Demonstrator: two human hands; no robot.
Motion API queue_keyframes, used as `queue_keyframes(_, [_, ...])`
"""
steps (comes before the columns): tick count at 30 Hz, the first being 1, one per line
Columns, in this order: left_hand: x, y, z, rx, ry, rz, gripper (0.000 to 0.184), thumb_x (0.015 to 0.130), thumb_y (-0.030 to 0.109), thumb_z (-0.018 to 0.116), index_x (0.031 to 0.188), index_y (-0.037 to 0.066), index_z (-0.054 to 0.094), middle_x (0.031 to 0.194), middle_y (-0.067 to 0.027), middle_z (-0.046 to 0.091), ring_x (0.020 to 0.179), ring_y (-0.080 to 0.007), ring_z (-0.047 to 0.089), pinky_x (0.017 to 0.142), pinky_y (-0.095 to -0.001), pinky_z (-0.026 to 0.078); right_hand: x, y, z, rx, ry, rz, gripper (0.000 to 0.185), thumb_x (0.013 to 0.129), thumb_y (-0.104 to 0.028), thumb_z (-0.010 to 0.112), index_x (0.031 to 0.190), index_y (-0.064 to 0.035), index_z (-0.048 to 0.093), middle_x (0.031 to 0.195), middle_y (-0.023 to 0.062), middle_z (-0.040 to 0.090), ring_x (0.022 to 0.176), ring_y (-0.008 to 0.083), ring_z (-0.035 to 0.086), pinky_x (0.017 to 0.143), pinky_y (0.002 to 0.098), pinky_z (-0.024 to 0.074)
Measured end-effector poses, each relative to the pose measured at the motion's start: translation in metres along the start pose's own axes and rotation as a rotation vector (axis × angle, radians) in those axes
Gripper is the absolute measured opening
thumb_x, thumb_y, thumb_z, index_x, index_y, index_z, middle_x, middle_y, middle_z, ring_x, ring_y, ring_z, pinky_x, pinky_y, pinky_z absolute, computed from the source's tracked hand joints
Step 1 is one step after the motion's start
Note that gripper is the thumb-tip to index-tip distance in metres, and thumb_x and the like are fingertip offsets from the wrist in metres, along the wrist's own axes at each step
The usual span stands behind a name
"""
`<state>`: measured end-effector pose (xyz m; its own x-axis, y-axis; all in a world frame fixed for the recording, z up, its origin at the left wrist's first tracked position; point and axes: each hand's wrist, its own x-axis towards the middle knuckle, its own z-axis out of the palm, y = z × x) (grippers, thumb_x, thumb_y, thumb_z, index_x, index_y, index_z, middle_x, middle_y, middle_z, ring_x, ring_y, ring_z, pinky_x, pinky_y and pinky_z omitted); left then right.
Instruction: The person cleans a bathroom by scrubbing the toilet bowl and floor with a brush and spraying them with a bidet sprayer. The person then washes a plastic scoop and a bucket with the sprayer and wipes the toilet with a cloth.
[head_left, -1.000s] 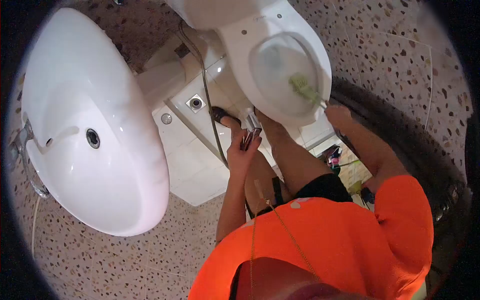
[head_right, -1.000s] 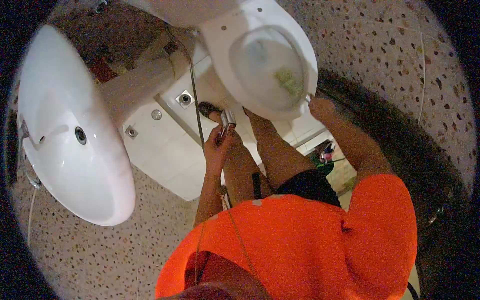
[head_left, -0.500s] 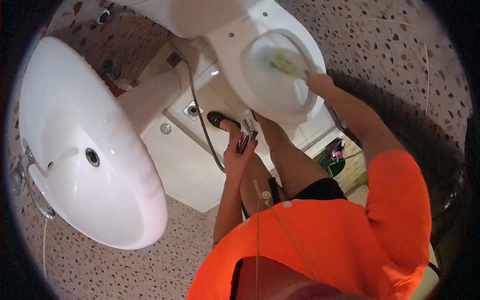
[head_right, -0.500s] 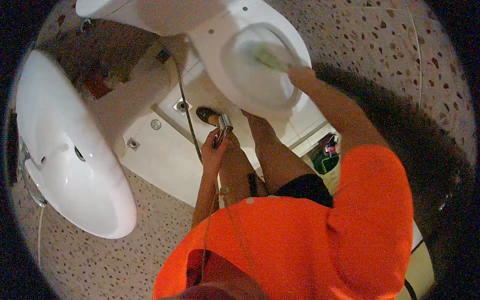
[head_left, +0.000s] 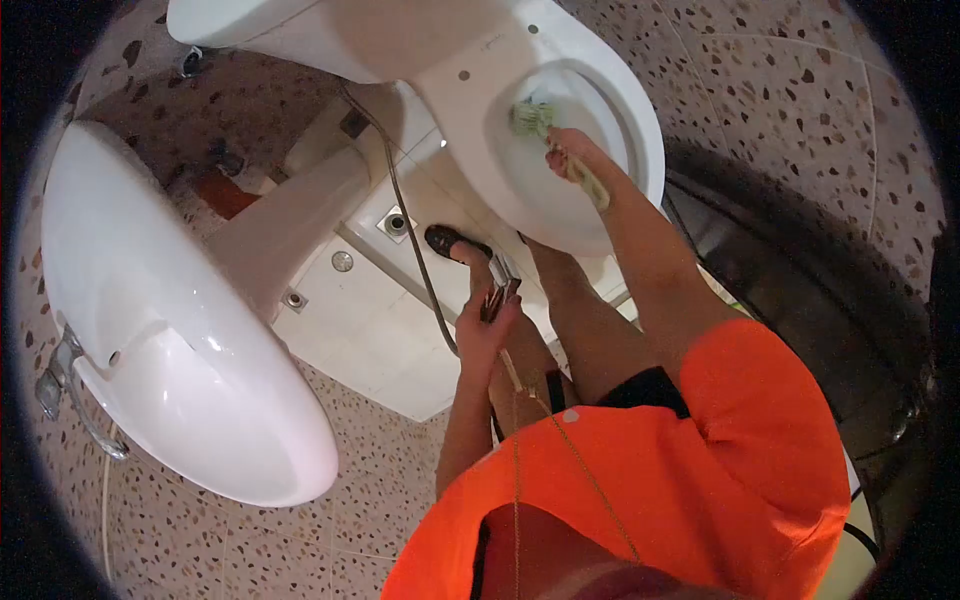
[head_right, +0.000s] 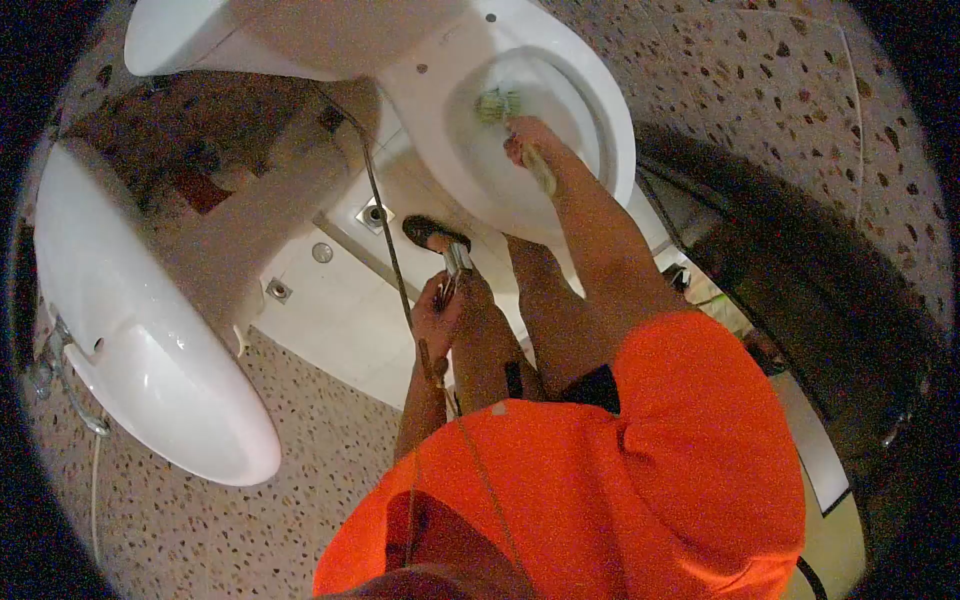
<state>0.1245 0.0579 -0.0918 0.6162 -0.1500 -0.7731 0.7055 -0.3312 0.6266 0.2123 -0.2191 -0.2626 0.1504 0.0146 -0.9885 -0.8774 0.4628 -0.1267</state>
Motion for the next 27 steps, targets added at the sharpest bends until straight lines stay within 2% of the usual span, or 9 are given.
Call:
queue_keyframes(3, [0.006, 0.02, 0.003, 0.164, 0.08, -0.027, 0.042, 0.07, 0.025, 0.07, 0.1, -0.001, 0.056, 0.079, -0.0064, 0.06, 0.071, -0.0105, 0.055, 0.066, -0.0243, 0.044, -0.049, 0.001, 0.011, 0.174, -0.009, -0.225, 0.027, 0.086, -0.03, 0.045, 0.069, -0.0095, 0.044, 0.048, 0.0012, 0.039, 0.033, 0.0081, 0.034, 0.028, 0.0203, 0.0283])
queue_keyframes(6, [0.006, 0.012, 0.004, 0.148, -0.005, 0.018, 0.046, 0.07, 0.025, 0.07, 0.104, -0.003, 0.055, 0.083, -0.009, 0.06, 0.073, -0.0122, 0.055, 0.068, -0.0247, 0.044, -0.055, 0.002, -0.013, 0.89, -0.675, 0.212, 0.014, 0.081, -0.011, 0.049, 0.069, -0.0074, 0.043, 0.054, -0.0014, 0.039, 0.038, 0.0077, 0.037, 0.031, 0.0207, 0.033])
queue_keyframes(12, [0.013, -0.013, 0.01, 0.011, 0.031, 0.039, 0.046, 0.071, 0.025, 0.069, 0.105, -0.001, 0.055, 0.083, -0.009, 0.06, 0.074, -0.0125, 0.055, 0.068, -0.0252, 0.044, 0.039, 0.001, -0.014, 1.266, -0.82, -0.057, 0.008, 0.079, -0.005, 0.045, 0.071, -0.0025, 0.044, 0.058, -0.0005, 0.04, 0.04, 0.0076, 0.036, 0.038, 0.0201, 0.0376])
queue_keyframes(14, [0.006, -0.01, 0.005, 0.065, 0.02, 0.031, 0.041, 0.073, 0.018, 0.065, 0.108, 0.0, 0.053, 0.089, -0.0093, 0.06, 0.078, -0.0138, 0.056, 0.072, -0.0259, 0.044, -0.008, 0.014, -0.025, 0.945, -0.429, -0.394, 0.011, 0.078, -0.005, 0.044, 0.067, -0.0028, 0.043, 0.054, 0.0006, 0.038, 0.037, 0.0081, 0.034, 0.034, 0.0221, 0.0339])
queue_keyframes(17, [0.014, -0.005, 0.002, 0.078, 0.033, 0.065, 0.041, 0.073, 0.018, 0.065, 0.108, -0.001, 0.053, 0.09, -0.0103, 0.06, 0.079, -0.0142, 0.056, 0.073, -0.026, 0.044, -0.085, 0.001, -0.049, 0.599, -0.386, -0.202, 0.01, 0.076, -0.006, 0.046, 0.066, -0.0041, 0.044, 0.053, 0.0028, 0.04, 0.034, 0.0088, 0.032, 0.03, 0.0245, 0.0297])
queue_keyframes(19, [0.01, -0.006, 0.003, 0.048, 0.043, 0.08, 0.046, 0.071, 0.024, 0.069, 0.105, -0.002, 0.054, 0.084, -0.0111, 0.06, 0.076, -0.0135, 0.056, 0.07, -0.0254, 0.044, -0.073, -0.013, -0.054, -0.295, 0.044, -0.269, 0.012, 0.074, -0.012, 0.051, 0.063, -0.0079, 0.048, 0.051, 0.0035, 0.049, 0.049, 0.0143, 0.05, 0.045, 0.0266, 0.0414])
queue_keyframes(21, [0.015, -0.001, 0.007, 0.103, 0.054, 0.005, 0.043, 0.072, 0.023, 0.068, 0.105, -0.001, 0.055, 0.085, -0.011, 0.06, 0.076, -0.0136, 0.057, 0.071, -0.025, 0.044, -0.031, 0.006, -0.04, -0.389, 0.062, -0.226, 0.005, 0.071, -0.009, 0.051, 0.074, -0.0054, 0.052, 0.058, 0.0088, 0.048, 0.037, 0.0158, 0.043, 0.03, 0.0318, 0.0328])
queue_keyframes(24, [0.017, -0.006, 0.011, 0.061, 0.037, 0.03, 0.044, 0.072, 0.023, 0.068, 0.106, -0.001, 0.054, 0.088, -0.0113, 0.06, 0.079, -0.0142, 0.057, 0.073, -0.0251, 0.044, -0.066, 0.013, 0.012, -0.794, 0.116, -0.185, 0.013, 0.071, -0.014, 0.054, 0.064, -0.0041, 0.05, 0.058, 0.0109, 0.048, 0.042, 0.0211, 0.047, 0.033, 0.034, 0.0364])
queue_keyframes(27, [0.014, 0.015, 0.012, 0.064, -0.001, 0.048, 0.047, 0.07, 0.025, 0.069, 0.107, -0.001, 0.054, 0.089, -0.0118, 0.06, 0.08, -0.0154, 0.058, 0.074, -0.0253, 0.044, -0.073, -0.02, -0.05, -0.568, 0.191, -0.269, 0.025, 0.07, -0.025, 0.058, 0.082, -0.0035, 0.055, 0.06, 0.0101, 0.051, 0.05, 0.0213, 0.049, 0.049, 0.0356, 0.0413])
